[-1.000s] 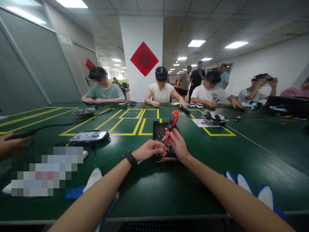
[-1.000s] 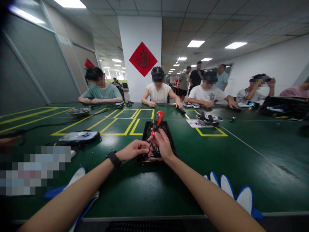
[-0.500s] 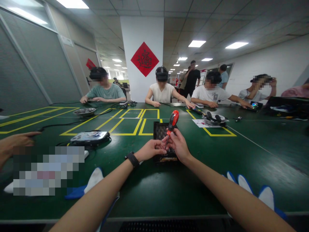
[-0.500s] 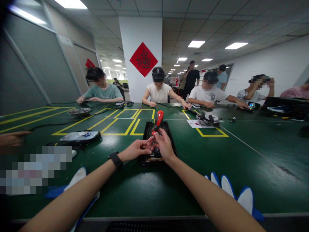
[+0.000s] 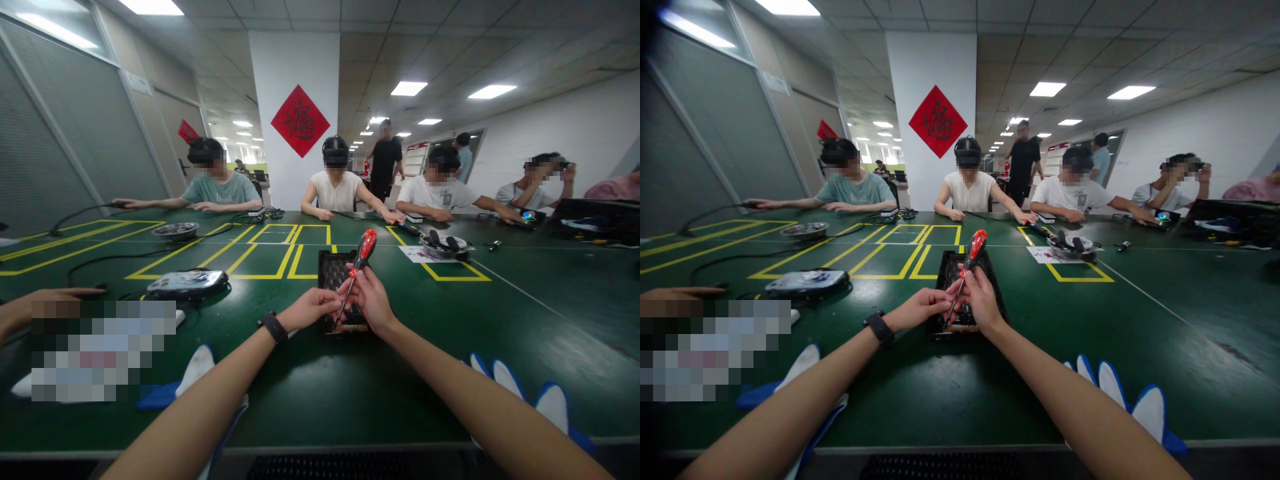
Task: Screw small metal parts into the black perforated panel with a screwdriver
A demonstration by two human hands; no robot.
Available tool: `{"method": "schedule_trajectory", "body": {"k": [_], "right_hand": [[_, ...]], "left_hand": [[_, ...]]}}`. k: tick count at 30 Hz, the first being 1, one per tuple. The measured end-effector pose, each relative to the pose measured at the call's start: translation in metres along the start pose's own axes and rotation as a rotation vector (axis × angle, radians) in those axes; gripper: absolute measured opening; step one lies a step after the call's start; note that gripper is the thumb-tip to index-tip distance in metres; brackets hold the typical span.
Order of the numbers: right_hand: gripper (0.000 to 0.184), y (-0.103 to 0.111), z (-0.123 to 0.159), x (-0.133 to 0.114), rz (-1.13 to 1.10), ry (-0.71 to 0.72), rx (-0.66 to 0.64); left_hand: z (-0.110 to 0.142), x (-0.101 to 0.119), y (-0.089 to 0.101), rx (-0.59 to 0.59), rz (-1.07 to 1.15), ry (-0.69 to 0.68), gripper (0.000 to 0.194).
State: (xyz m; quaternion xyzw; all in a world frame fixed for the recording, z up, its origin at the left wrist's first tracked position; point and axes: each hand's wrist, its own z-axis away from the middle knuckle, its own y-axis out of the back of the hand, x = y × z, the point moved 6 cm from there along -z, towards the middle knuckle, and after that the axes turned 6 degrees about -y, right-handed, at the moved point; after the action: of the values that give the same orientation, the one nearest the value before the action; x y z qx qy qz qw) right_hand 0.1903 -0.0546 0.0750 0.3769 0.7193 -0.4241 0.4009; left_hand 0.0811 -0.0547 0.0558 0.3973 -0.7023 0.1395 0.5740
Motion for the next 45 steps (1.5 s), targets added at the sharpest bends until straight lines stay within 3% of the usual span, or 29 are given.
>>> {"method": "schedule_trajectory", "body": {"k": [6, 16, 25, 32, 40, 45], "right_hand": [[0.036, -0.0014, -0.0002, -0.0006, 0.012, 0.013, -0.018], [0.032, -0.0035, 0.0003, 0.0009, -0.028, -0.023, -0.064], [0.032, -0.0065, 0.0016, -0.0011, -0.008, -0.015, -0.059], [0.031, -0.0070, 0.0011, -0.0002, -0.021, -0.023, -0.079], [0.033, -0.0063, 0.0011, -0.0010, -0.015, -0.054, -0.095], [0.033, -0.0043, 0.0022, -0.0037, -0.028, -0.015, -0.038]], "left_hand": [[-0.0002, -0.0062, 0.0027, 0.081, -0.047, 0.007, 0.026], [0.0026, -0.0033, -0.0023, -0.034, 0.034, 0.028, 0.030], [-0.0001, 0.0014, 0.0035, 0.110, -0.106, -0.029, 0.027], [0.0009, -0.0038, 0.0010, 0.054, 0.004, 0.033, 0.025], [0.0028, 0.0015, -0.0037, -0.083, 0.028, 0.003, 0.028], [0.0010, -0.0017, 0.0000, 0.008, -0.028, 0.004, 0.029]]}}
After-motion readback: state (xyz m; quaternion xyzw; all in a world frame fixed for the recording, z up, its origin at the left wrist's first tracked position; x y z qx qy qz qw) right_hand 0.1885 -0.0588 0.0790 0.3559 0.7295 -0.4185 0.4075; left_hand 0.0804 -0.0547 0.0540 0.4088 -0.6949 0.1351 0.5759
